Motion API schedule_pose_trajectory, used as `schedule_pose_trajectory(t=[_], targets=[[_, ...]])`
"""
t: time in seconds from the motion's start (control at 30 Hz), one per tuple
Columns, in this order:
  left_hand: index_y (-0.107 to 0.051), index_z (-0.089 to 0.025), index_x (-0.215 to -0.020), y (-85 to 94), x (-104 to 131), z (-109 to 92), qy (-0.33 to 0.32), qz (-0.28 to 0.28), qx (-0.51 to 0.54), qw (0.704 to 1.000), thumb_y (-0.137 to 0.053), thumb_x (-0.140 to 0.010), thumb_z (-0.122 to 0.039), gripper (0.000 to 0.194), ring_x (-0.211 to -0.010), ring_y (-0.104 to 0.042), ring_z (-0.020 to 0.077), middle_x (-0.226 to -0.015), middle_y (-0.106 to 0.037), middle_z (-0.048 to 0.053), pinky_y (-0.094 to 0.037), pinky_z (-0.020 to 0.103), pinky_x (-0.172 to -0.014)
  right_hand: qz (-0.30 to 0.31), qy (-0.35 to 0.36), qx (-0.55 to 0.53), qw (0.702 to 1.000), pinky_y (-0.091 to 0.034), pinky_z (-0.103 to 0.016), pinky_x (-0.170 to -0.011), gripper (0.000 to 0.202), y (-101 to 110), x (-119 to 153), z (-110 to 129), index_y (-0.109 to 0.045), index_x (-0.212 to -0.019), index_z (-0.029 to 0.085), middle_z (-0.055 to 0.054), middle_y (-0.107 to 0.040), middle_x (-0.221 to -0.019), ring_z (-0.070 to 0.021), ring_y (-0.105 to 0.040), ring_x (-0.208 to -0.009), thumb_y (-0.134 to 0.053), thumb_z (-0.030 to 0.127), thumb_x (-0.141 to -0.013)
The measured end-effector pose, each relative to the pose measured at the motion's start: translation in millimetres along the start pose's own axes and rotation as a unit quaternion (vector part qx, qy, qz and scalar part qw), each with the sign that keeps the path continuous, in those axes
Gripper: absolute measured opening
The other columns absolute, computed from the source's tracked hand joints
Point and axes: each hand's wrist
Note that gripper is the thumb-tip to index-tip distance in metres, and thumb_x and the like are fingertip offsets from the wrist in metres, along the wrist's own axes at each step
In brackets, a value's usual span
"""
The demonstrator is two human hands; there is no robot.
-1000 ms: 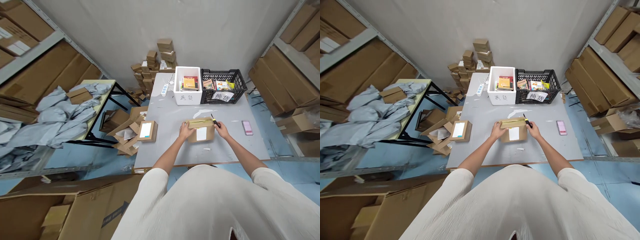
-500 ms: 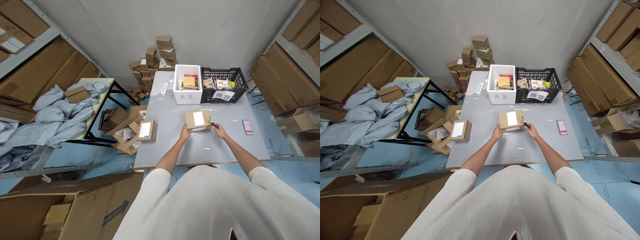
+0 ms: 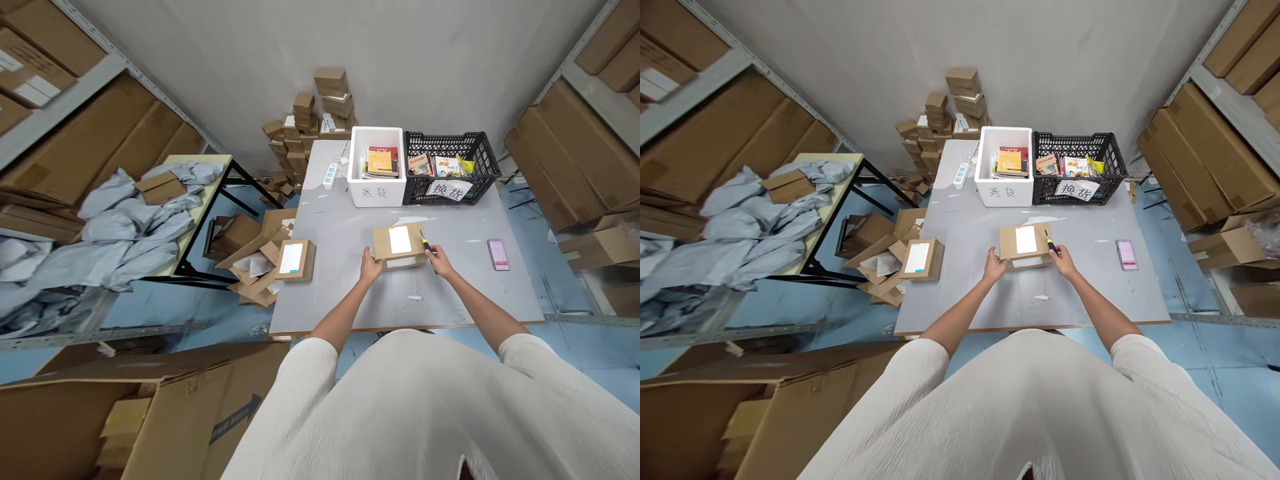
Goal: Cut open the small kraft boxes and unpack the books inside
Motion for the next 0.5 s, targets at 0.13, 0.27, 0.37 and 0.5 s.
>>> schedule_pose_trajectory(t=[0.13, 0.27, 0.37, 0.5], targets=[[-0.034, -0.024, -0.168, 9.0, 13.9, -6.6, -0.020, -0.009, -0.023, 1.000, -0.067, -0.099, -0.052, 0.081, -0.123, -0.072, 0.0299, -0.144, -0.065, 0.016, -0.053, 0.042, -0.110, -0.036, -0.038, -0.026, 0.998, -0.060, -0.045, -0.090, 0.055, 13.2, 11.2, 4.7, -0.062, -0.120, 0.026, -0.013, -0.075, -0.126, -0.0285, -0.071, -0.100, -0.056, 0.075, -0.094], [-0.040, -0.024, -0.162, 15.6, 14.8, -21.7, -0.034, -0.025, -0.038, 0.998, -0.062, -0.103, -0.056, 0.071, -0.131, -0.068, 0.0315, -0.142, -0.066, 0.015, -0.052, 0.042, -0.111, -0.069, -0.060, -0.005, 0.996, -0.059, -0.045, -0.094, 0.047, 25.2, 6.9, 14.7, -0.061, -0.121, 0.027, -0.012, -0.076, -0.127, -0.0307, -0.073, -0.107, -0.056, 0.066, -0.096], [-0.044, -0.023, -0.158, 16.7, 10.7, -29.5, -0.030, -0.035, -0.041, 0.998, -0.060, -0.105, -0.051, 0.062, -0.132, -0.067, 0.0314, -0.140, -0.067, 0.015, -0.051, 0.043, -0.111, -0.067, -0.070, -0.002, 0.995, -0.060, -0.046, -0.095, 0.047, 29.2, -2.5, 19.3, -0.060, -0.122, 0.027, -0.012, -0.076, -0.125, -0.0306, -0.074, -0.108, -0.053, 0.066, -0.096], [-0.044, -0.025, -0.157, 14.8, 9.0, -28.0, -0.043, -0.040, -0.007, 0.998, -0.058, -0.106, -0.037, 0.054, -0.122, -0.071, 0.0263, -0.147, -0.064, 0.014, -0.054, 0.041, -0.108, -0.056, -0.068, -0.033, 0.996, -0.061, -0.045, -0.092, 0.053, 31.6, -12.2, 19.5, -0.061, -0.124, 0.026, -0.011, -0.076, -0.120, -0.0289, -0.075, -0.107, -0.052, 0.070, -0.095]])
Point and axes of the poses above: each hand's wrist, its own x-axis away from the middle knuckle, its own y-axis out of the back of the hand, z = x × y
